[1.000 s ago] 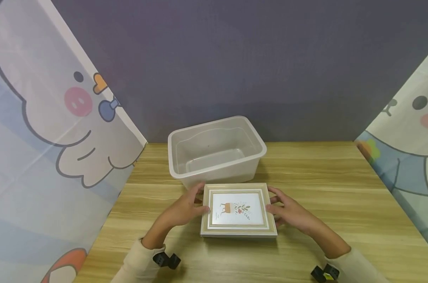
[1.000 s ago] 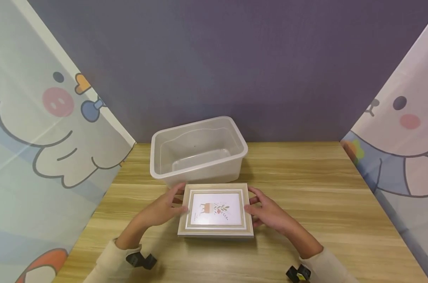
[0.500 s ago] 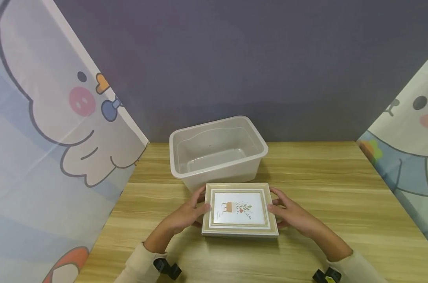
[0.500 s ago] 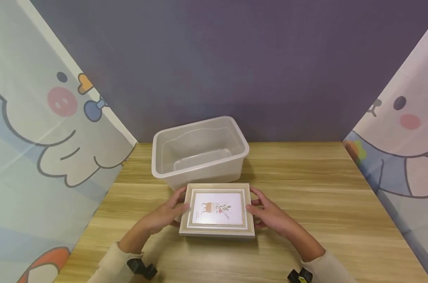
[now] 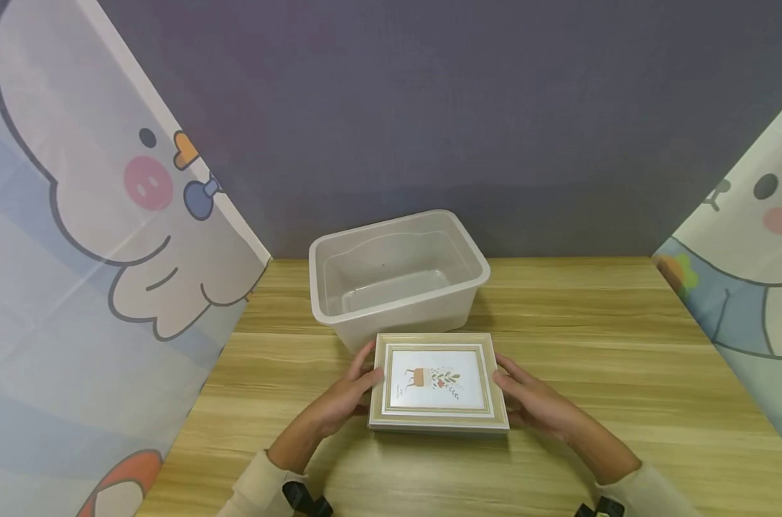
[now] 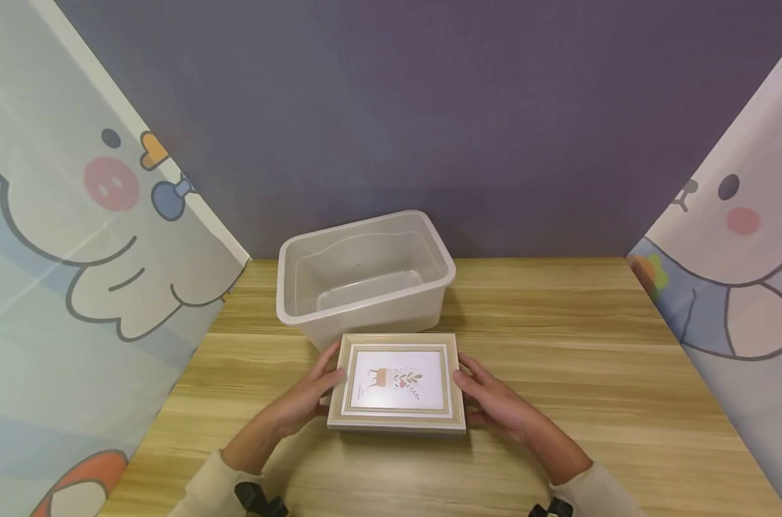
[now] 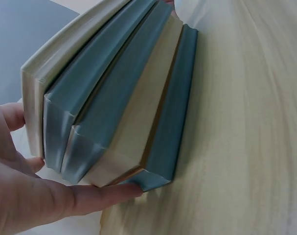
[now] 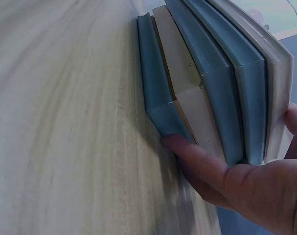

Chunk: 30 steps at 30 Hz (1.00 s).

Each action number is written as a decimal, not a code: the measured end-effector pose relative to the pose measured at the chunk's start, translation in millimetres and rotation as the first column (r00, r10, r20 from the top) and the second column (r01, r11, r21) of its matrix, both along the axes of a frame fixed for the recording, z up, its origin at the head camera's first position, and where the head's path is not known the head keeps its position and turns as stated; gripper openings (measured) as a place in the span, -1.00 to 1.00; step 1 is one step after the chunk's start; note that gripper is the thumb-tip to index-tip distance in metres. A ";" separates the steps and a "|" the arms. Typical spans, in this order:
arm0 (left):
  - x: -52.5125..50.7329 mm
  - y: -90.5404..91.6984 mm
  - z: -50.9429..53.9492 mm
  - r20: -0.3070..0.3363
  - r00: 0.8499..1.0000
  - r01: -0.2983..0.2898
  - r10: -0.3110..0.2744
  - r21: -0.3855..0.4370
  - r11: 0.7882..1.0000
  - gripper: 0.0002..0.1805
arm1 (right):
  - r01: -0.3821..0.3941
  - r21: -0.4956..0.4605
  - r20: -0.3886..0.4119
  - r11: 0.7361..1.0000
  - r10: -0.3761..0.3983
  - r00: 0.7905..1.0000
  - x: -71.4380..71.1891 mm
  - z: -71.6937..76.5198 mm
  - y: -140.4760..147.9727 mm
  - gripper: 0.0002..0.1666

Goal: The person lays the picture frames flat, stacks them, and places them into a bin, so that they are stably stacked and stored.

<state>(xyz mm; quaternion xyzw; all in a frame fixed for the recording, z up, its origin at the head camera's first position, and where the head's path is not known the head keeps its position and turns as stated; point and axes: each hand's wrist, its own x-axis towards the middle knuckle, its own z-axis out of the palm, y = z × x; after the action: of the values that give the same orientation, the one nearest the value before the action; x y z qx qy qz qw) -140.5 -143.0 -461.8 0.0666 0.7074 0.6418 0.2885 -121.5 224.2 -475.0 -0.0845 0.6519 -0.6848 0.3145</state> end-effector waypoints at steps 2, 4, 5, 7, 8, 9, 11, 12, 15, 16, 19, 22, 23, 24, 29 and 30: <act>0.5 -0.5 -1.6 -0.007 1.000 0.000 0.000 -0.003 1.000 -0.20 | -0.014 -0.001 -0.009 1.000 0.014 1.000 0.5 -1.3 0.6 -0.10; 1.2 -0.8 -2.4 -0.019 1.000 0.002 -0.002 -0.005 1.000 -0.21 | -0.020 -0.003 -0.019 1.000 0.020 1.000 0.8 -2.6 1.1 -0.10; 1.4 -1.0 -2.8 -0.027 1.000 0.005 -0.005 -0.010 1.000 -0.21 | -0.021 -0.003 -0.022 1.000 0.021 1.000 0.8 -3.2 1.3 -0.11; 1.9 -1.1 -2.9 -0.042 0.999 0.009 -0.009 -0.013 1.000 -0.22 | -0.024 -0.001 -0.028 1.000 0.024 0.999 1.0 -4.4 1.9 -0.11; 2.1 -1.1 -2.9 -0.050 0.999 0.011 -0.012 -0.019 1.000 -0.23 | -0.023 0.001 -0.029 1.000 0.023 0.999 1.0 -5.1 2.1 -0.12; 2.2 -1.1 -2.8 -0.057 0.998 0.013 -0.014 -0.023 1.000 -0.23 | -0.022 0.003 -0.030 1.000 0.022 0.999 1.1 -5.5 2.2 -0.12; 2.2 -1.2 -2.9 -0.068 0.998 0.014 -0.016 -0.034 0.999 -0.25 | -0.016 0.005 -0.028 1.000 0.016 0.999 1.1 -6.2 2.0 -0.12; 2.2 -1.3 -3.0 -0.072 0.997 0.013 -0.016 -0.039 0.999 -0.25 | -0.013 0.007 -0.028 1.000 0.013 1.000 1.1 -6.4 1.8 -0.12; 2.8 -1.4 -3.2 -0.082 0.997 0.008 -0.012 -0.050 0.999 -0.26 | -0.007 0.008 -0.024 1.000 0.008 1.000 1.4 -6.8 0.9 -0.12; 3.3 -1.6 -3.0 -0.085 0.996 0.006 -0.011 -0.052 0.999 -0.26 | -0.006 0.008 -0.024 1.000 0.006 1.000 1.4 -6.8 0.6 -0.12; 3.8 -1.5 -3.4 -0.086 0.996 -0.001 -0.003 -0.047 0.999 -0.27 | 0.000 0.012 -0.019 1.000 0.000 1.000 1.9 -6.9 -0.7 -0.13; 3.9 -0.8 -4.7 -0.073 0.997 -0.009 0.007 -0.018 1.000 -0.27 | 0.022 0.012 -0.004 1.000 -0.022 1.000 2.0 -6.7 -2.7 -0.12; 3.7 -0.6 -5.2 -0.066 0.998 -0.011 0.011 -0.008 1.000 -0.27 | 0.030 0.009 0.004 0.999 -0.030 1.000 2.3 -6.7 -3.5 -0.11; 3.6 -0.3 -5.7 -0.059 0.998 -0.015 0.015 0.003 1.000 -0.27 | 0.040 0.003 0.013 0.999 -0.040 0.999 2.3 -6.5 -4.4 -0.11; 4.6 2.4 -5.4 -0.039 0.999 -0.029 0.029 0.018 0.999 -0.27 | 0.072 -0.037 0.046 0.997 -0.070 0.997 4.7 -6.2 -6.5 -0.09; 5.3 3.7 -5.2 -0.034 0.999 -0.037 0.037 0.021 0.999 -0.26 | 0.074 -0.045 0.049 0.996 -0.072 0.996 5.4 -5.7 -6.1 -0.09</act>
<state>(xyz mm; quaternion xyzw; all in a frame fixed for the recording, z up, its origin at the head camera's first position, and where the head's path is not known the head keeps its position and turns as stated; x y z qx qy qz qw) -135.2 -139.3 -467.0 0.0676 0.7067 0.6531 0.2636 -116.1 218.0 -480.7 -0.0519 0.6305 -0.7129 0.3026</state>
